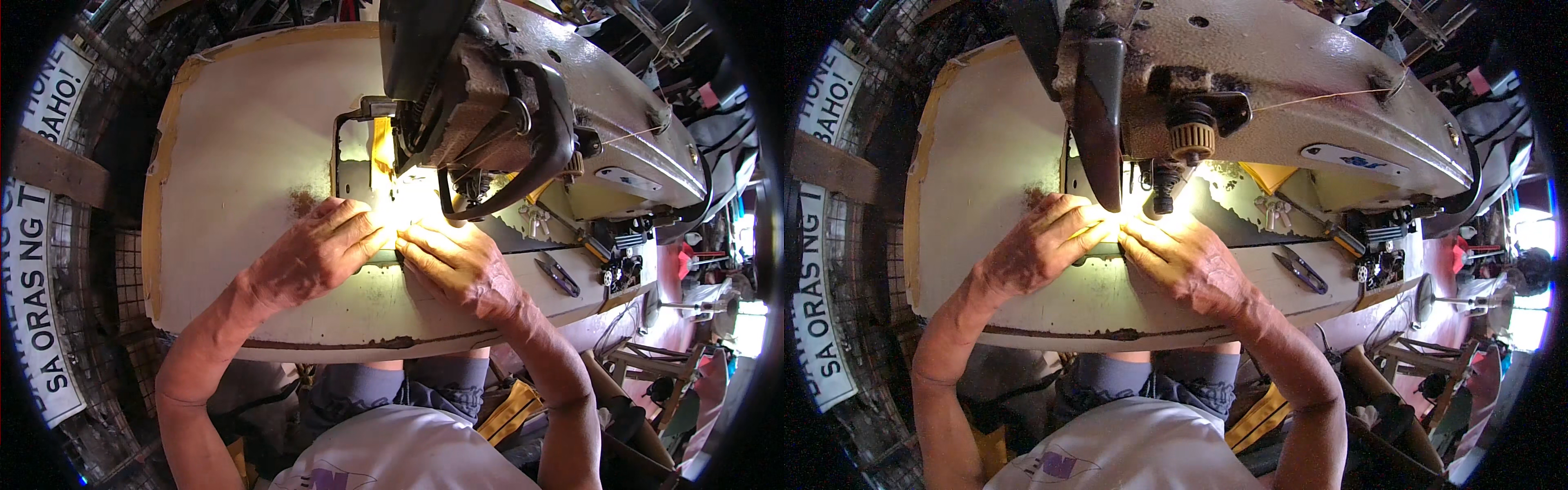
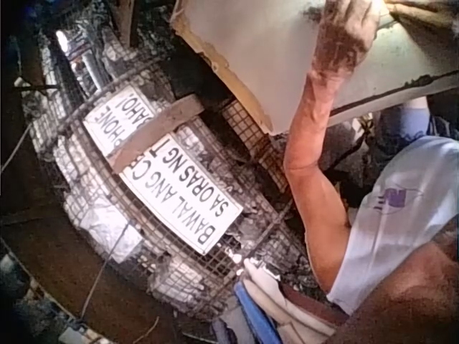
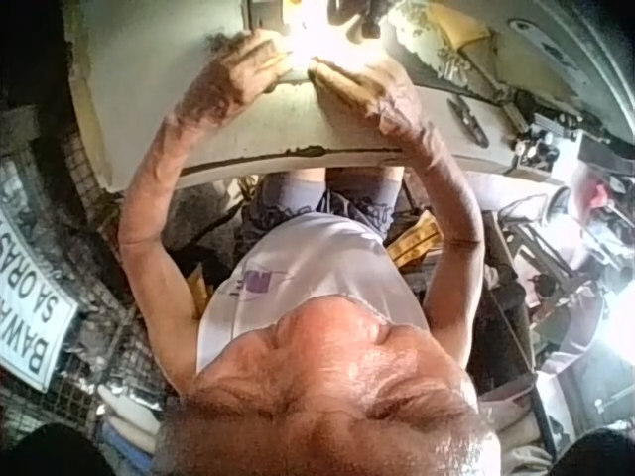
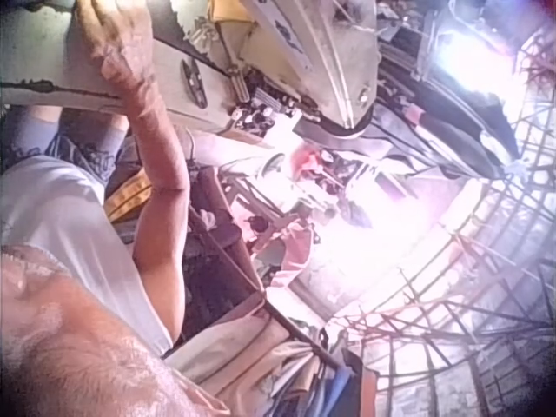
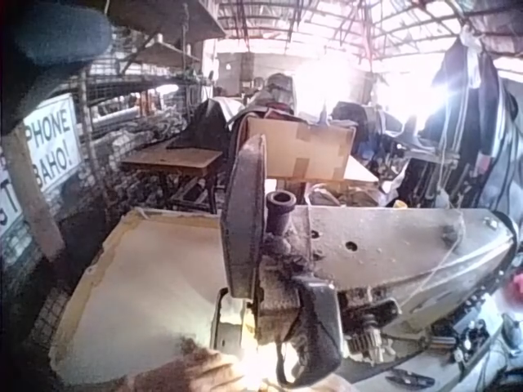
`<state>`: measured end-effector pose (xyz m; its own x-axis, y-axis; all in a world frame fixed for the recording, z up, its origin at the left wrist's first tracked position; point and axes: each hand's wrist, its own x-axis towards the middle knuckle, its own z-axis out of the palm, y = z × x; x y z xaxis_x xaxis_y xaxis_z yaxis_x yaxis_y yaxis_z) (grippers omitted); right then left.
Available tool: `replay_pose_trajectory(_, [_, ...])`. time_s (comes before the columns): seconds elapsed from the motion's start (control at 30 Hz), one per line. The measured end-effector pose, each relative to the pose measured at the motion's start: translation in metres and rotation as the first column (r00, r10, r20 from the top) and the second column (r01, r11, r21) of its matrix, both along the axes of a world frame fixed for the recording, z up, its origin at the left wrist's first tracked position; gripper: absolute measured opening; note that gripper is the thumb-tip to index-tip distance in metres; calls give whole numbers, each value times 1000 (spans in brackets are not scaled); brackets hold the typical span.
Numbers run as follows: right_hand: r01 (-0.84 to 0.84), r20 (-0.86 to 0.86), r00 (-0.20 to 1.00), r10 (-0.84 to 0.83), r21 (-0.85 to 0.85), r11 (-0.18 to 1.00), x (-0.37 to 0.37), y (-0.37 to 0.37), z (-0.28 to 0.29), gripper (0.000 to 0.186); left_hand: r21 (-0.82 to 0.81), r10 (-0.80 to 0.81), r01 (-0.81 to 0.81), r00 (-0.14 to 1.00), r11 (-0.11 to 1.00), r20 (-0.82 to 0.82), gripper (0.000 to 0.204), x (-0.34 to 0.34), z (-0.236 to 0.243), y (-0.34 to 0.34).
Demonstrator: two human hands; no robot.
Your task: The recorder is using an industrial sewing machine to stitch together yellow leather pieces to create small pouches or bags.
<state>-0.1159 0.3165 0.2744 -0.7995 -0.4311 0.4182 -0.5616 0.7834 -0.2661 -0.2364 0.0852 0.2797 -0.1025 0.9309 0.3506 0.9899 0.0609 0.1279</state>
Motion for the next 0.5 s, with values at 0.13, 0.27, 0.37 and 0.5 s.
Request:
replay_pose_trajectory(0.13, [-22,-6,1000,22,14,1000,6,4,-2,40,6,-5,5,1000,1000,-6,38,0,0,1])
replay_pose_trajectory(0.27, [-42,51,998,39,66,997,9,6,-2,50,-4,-10,10,1000,1000,5,37,0,3,1])
replay_pose_trajectory(0.37, [-75,27,997,73,64,995,6,5,-1,50,-13,-8,8,1000,1000,-4,37,1,1,0])
replay_pose_trajectory(0.5, [-62,37,998,59,74,995,7,5,0,50,3,-39,39,999,999,23,39,-2,0,-1])
